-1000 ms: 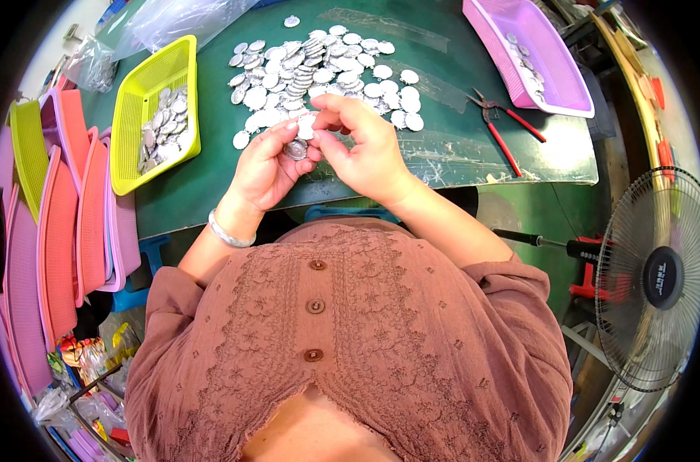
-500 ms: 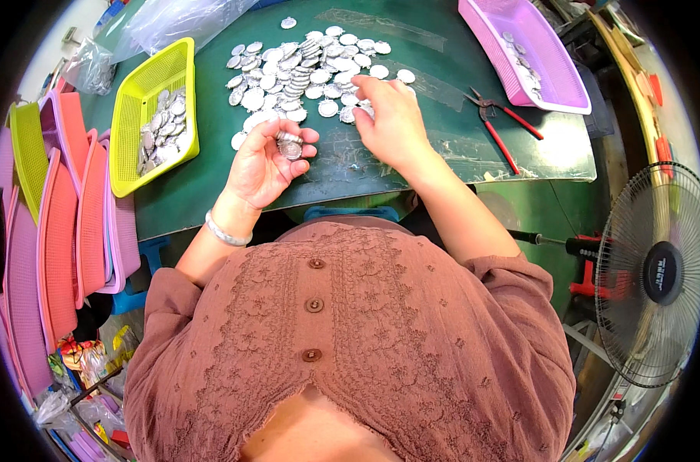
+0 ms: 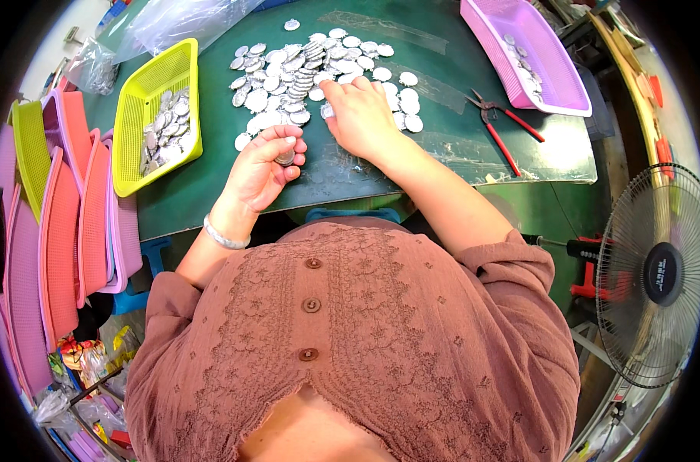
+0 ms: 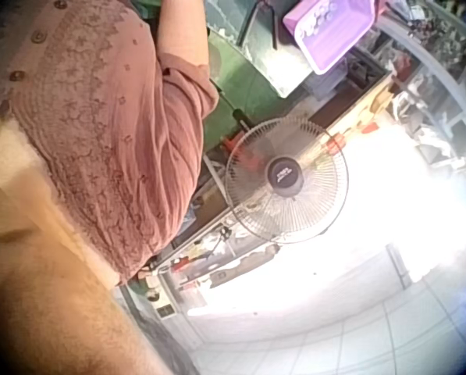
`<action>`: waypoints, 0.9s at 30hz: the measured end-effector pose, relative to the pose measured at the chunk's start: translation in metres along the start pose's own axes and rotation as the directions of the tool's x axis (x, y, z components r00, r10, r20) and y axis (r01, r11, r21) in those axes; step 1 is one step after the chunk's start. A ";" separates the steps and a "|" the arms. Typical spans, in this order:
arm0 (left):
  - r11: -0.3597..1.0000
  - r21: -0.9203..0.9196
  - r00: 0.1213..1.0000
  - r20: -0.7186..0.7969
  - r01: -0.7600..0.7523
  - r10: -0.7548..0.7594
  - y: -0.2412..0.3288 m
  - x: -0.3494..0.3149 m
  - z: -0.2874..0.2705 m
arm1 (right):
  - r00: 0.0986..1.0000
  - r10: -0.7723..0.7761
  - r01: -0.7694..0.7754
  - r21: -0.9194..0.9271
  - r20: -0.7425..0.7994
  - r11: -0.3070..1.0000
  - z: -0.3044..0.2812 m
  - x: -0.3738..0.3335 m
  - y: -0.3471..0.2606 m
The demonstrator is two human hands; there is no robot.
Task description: The person sits at a green workbench and repeatedly picks up small silver metal discs from a pile. They hold each disc between their fingers, turn it over, and place it into a yellow basket. The process continues with the person handling the discs one by one throughout the clip.
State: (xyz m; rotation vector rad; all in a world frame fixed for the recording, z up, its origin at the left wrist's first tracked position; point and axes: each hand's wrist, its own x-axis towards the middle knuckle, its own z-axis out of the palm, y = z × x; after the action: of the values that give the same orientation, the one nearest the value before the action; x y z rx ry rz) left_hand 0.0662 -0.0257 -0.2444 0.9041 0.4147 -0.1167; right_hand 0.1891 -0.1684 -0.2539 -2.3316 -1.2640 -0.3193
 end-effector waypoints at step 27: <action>0.996 0.056 0.998 -0.020 -0.063 0.064 0.004 -0.005 0.020 | 0.944 0.245 -0.298 0.889 0.221 0.346 -0.036 -0.021 -0.023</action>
State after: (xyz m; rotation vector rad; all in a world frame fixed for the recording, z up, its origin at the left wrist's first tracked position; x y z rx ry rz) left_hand 0.0685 -0.0396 -0.2286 0.9725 0.4042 -0.0605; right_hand 0.1593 -0.1907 -0.2246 -1.4634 -0.6921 0.4876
